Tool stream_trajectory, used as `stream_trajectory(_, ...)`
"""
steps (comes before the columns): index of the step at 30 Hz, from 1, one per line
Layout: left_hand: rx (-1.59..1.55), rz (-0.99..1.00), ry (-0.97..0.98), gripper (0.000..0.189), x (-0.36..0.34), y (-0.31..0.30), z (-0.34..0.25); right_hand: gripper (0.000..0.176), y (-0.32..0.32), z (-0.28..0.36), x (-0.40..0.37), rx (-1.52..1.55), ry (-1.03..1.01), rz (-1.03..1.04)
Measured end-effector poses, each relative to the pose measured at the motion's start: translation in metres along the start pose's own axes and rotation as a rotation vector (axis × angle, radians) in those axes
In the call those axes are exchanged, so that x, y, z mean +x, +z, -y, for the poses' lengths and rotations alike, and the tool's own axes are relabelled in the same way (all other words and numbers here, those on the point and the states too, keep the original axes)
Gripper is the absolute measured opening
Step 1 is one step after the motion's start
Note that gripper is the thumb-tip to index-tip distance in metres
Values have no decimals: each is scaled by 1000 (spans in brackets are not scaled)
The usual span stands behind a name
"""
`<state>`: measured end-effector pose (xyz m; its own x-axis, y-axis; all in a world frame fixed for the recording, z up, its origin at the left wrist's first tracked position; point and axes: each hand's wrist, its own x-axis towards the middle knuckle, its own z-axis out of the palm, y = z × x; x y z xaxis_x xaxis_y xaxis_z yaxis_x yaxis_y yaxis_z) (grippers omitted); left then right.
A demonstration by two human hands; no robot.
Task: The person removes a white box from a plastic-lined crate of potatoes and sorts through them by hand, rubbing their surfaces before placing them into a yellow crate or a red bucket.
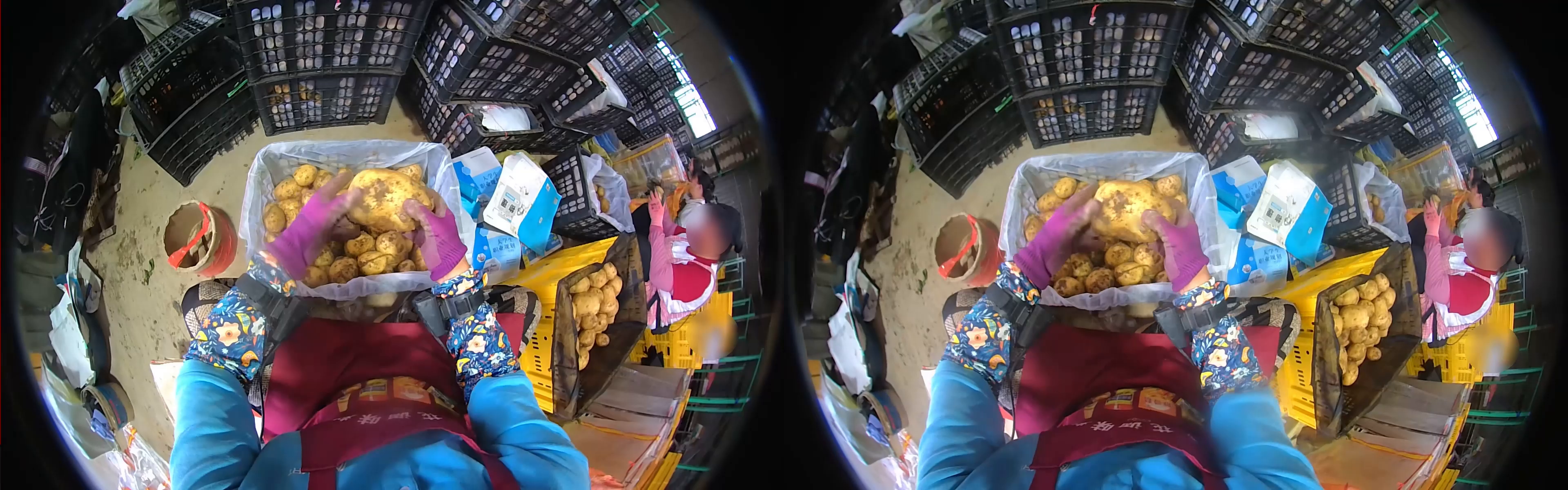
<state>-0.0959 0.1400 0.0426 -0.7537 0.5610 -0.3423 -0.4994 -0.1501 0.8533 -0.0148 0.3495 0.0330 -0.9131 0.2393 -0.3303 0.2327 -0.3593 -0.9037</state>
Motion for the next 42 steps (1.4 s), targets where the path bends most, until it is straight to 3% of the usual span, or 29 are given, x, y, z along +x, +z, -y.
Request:
stream_trajectory(2,228,-24,105,66,2,7,13,73,11,-31,12,-209,-417,-49)
stream_trajectory(3,190,20,80,67,3,6,9,77,22,-30,11,-320,-626,-72)
stream_trajectory(5,114,103,31,70,1,3,-5,82,23,-17,0,-617,-680,-82)
stream_trajectory(7,122,85,19,71,-5,4,-11,76,30,3,-15,-426,-326,2)
stream_trajectory(8,127,77,16,72,-6,3,-14,65,20,-5,-5,-236,-399,87)
stream_trajectory(11,138,68,42,74,-8,-3,-16,64,1,-3,3,265,-47,163)
stream_trajectory(14,156,197,329,76,5,-12,-3,67,2,1,0,506,253,509)
stream_trajectory(15,126,218,333,77,3,-11,-5,66,1,-1,2,591,358,626)
stream_trajectory(16,97,237,335,77,-1,-8,-9,64,1,-3,4,676,307,699)
stream_trajectory(17,68,254,337,78,-4,-7,-11,65,0,-5,0,579,211,590)
stream_trajectory(19,656,291,609,73,8,-28,-11,69,10,0,-15,388,26,379)
stream_trajectory(21,529,342,522,67,6,-32,-10,86,11,-7,-11,-46,-397,319)
stream_trajectory(22,105,361,303,63,-10,-12,-22,95,12,-8,-10,-268,-604,279)
stream_trajectory(23,-312,369,74,59,-19,0,-29,100,12,-8,-10,-429,-656,250)
stream_trajectory(25,-144,310,148,60,-19,-4,-20,109,15,-4,-16,-760,-748,182)
stream_trajectory(26,-63,281,188,61,-18,-4,-16,105,17,-5,-20,-699,-763,156)
stream_trajectory(29,102,288,307,66,-18,-3,-14,98,16,-22,-17,-108,-421,259)
stream_trajectory(32,187,361,323,73,-21,0,-19,98,22,-12,-30,194,-210,274)
stream_trajectory(34,176,344,210,75,-15,-4,-20,95,19,-19,-30,122,-269,244)
stream_trajectory(36,334,305,263,77,-12,1,-19,91,16,-27,-26,29,-321,198)
stream_trajectory(40,808,181,583,74,-10,9,-1,81,20,-35,-34,87,-199,99)
stream_trajectory(41,881,160,648,72,-6,7,2,78,21,-42,-34,138,-258,97)
stream_trajectory(42,716,148,590,66,-6,4,1,74,23,-47,-33,187,-318,98)
